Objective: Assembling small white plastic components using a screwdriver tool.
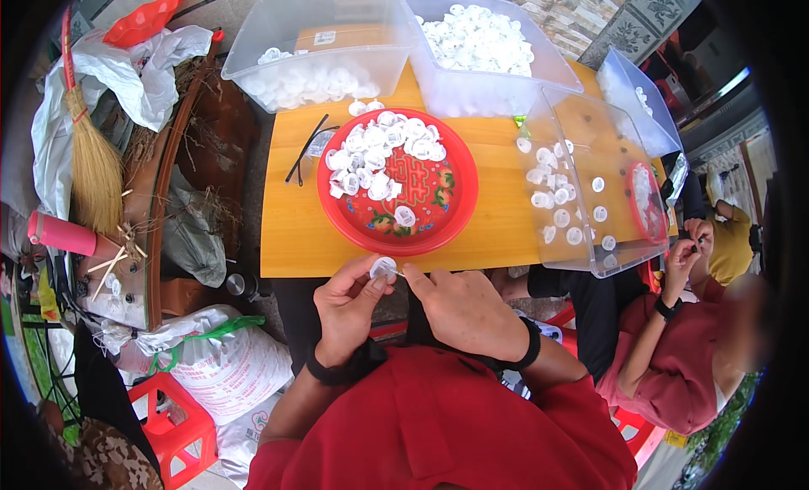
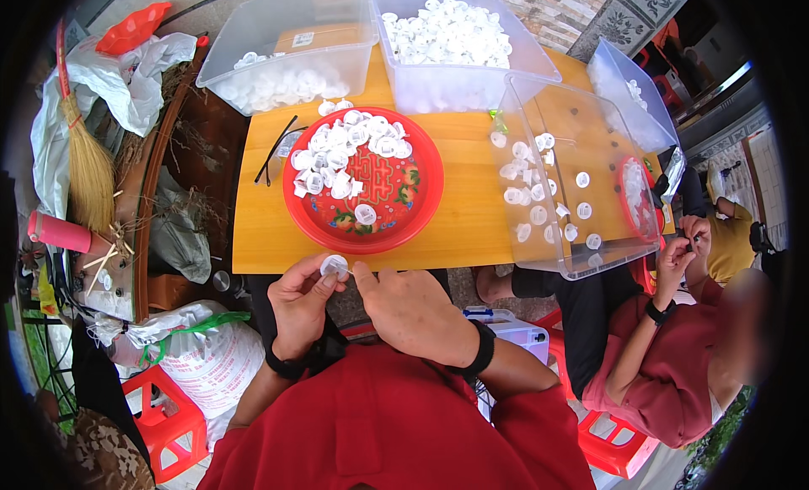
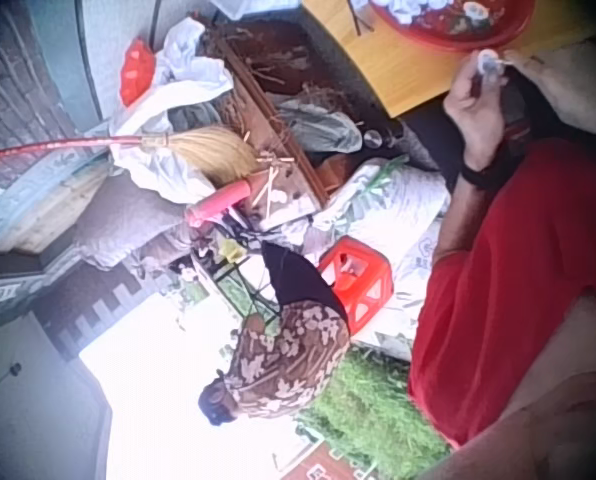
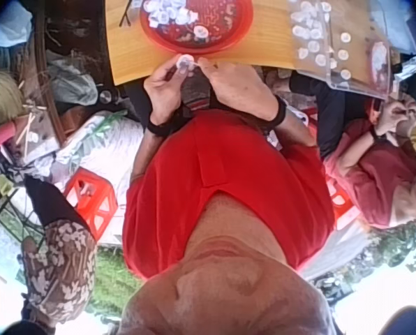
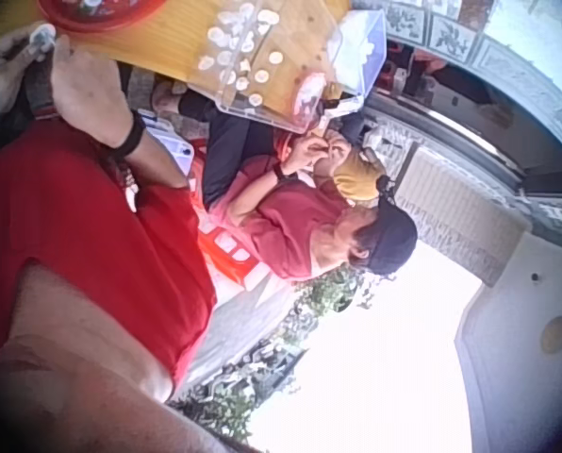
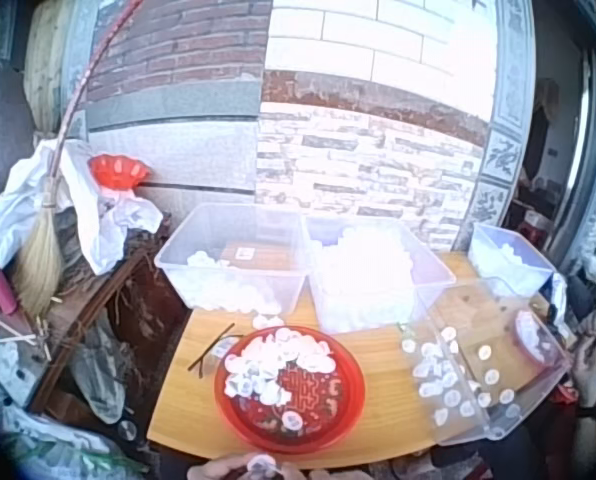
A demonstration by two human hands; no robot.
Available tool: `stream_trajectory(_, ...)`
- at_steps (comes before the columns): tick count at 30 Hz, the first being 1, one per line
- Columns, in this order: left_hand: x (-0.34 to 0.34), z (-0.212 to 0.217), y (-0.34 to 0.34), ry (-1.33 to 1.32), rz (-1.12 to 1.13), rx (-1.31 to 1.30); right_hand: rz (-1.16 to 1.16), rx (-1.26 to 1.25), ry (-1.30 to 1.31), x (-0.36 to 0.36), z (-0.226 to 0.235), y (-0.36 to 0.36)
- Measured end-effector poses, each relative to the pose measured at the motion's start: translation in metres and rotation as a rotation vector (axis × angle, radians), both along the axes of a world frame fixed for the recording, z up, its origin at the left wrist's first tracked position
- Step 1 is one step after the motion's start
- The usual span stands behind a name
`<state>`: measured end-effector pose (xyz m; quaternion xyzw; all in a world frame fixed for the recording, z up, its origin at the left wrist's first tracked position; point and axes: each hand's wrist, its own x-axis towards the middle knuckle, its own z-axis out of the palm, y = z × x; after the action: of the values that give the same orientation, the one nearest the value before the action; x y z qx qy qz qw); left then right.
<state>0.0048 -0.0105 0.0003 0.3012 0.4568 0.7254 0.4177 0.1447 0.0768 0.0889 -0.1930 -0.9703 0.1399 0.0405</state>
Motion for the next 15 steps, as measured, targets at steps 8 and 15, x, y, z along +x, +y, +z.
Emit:
stream_trajectory(8,-0.001,-0.005,-0.001,0.055,-0.050,-0.043,0.125,0.057,-0.083,-0.006,0.011,0.005)
stream_trajectory(15,-0.005,-0.003,0.002,-0.082,-0.078,-0.078,-0.005,-0.124,-0.085,0.001,-0.008,0.009)
